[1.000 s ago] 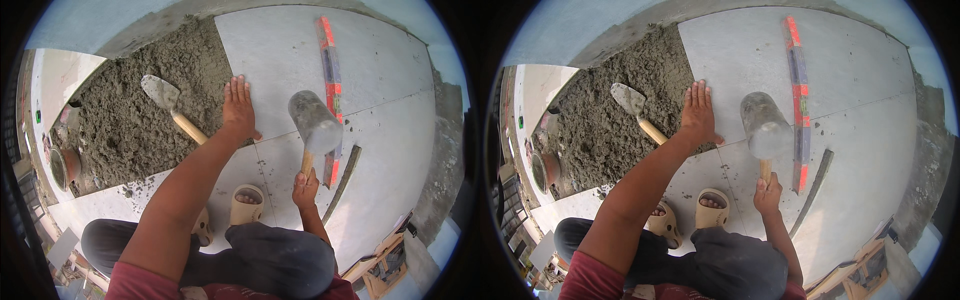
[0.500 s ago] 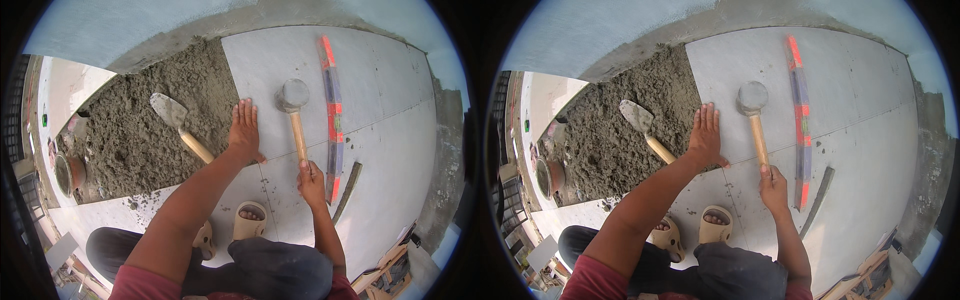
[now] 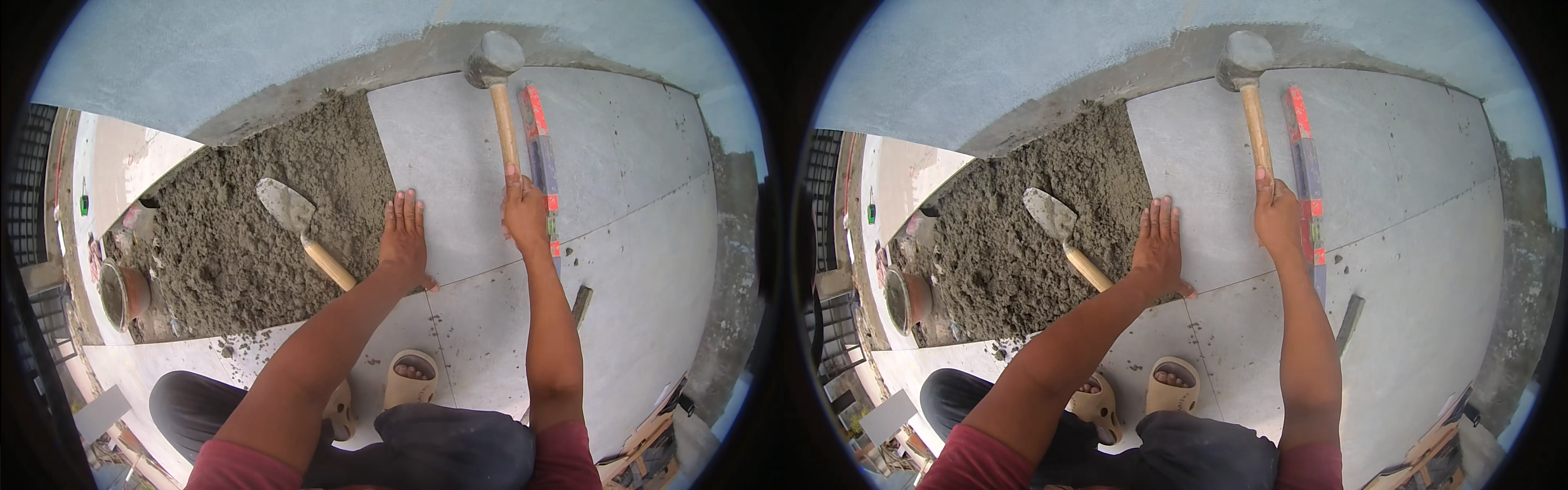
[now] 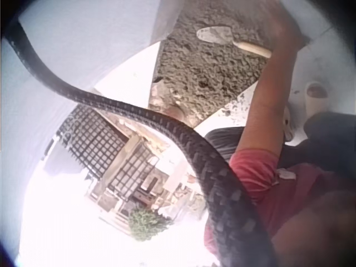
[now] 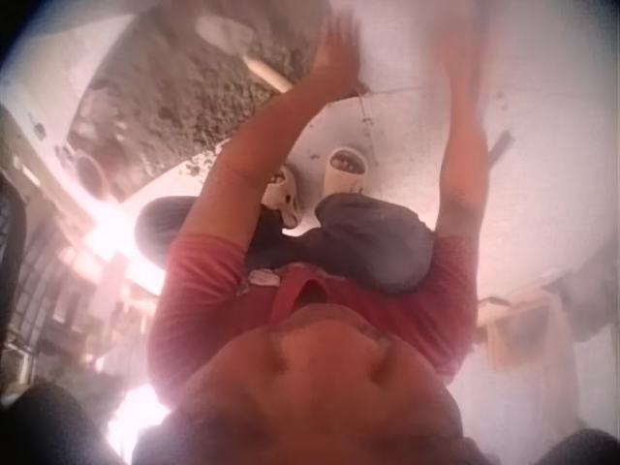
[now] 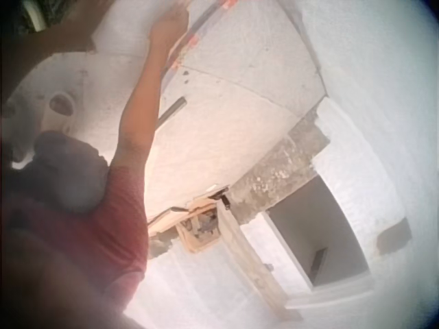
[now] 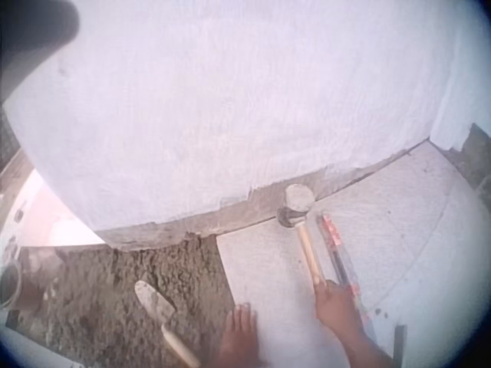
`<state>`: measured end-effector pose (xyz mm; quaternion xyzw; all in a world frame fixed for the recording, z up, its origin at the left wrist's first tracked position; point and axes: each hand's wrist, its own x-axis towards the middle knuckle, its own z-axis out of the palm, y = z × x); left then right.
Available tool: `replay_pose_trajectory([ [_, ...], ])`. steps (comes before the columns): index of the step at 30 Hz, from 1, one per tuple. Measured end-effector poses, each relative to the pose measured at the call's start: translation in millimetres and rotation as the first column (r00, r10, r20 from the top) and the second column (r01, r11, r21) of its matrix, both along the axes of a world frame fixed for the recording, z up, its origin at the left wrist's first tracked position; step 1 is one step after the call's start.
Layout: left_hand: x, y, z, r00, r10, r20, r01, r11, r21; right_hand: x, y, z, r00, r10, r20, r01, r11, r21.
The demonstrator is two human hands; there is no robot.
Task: The person spreads cement on the floor using a trowel, then places a large tile onto the cement and taps it into place with a rubber mallet. The person uses a level to check alignment and continues to adjust the tile.
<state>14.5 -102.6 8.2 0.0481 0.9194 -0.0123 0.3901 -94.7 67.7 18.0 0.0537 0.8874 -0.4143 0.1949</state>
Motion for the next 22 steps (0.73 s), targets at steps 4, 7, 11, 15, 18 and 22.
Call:
replay_pose_trajectory([
  [4, 4, -8, -4, 1.000, 0.019, -0.022, -0.020, 0.999, -0.029, 10, -29, 57, 0.959, -0.112, -0.261, 0.020, 0.944, -0.330],
  [7, 1, -2, -1, 1.000, -0.024, -0.006, 0.024, 0.999, -0.029, 32, -5, 4, 0.870, -0.088, -0.484, -0.057, 0.959, -0.276],
  [11, 0, -2, -1, 1.000, -0.024, -0.002, 0.024, 0.999, -0.028, 24, 12, -20, 0.993, 0.080, 0.085, -0.089, 0.991, 0.101],
  [15, 10, -9, -1, 1.000, 0.008, 0.016, -0.006, 0.997, -0.080, 33, -10, 33, 0.980, 0.017, -0.197, -0.061, 0.974, -0.220],
  [18, 5, -3, 0, 0.999, 0.017, -0.030, -0.019, 0.997, -0.070, 56, -6, 9, 0.845, 0.044, -0.532, -0.205, 0.947, -0.247],
  [22, -4, 10, 6, 1.000, 0.027, 0.004, -0.026, 0.995, -0.096, 49, 8, -43, 0.990, 0.138, 0.013, -0.138, 0.990, 0.039],
])
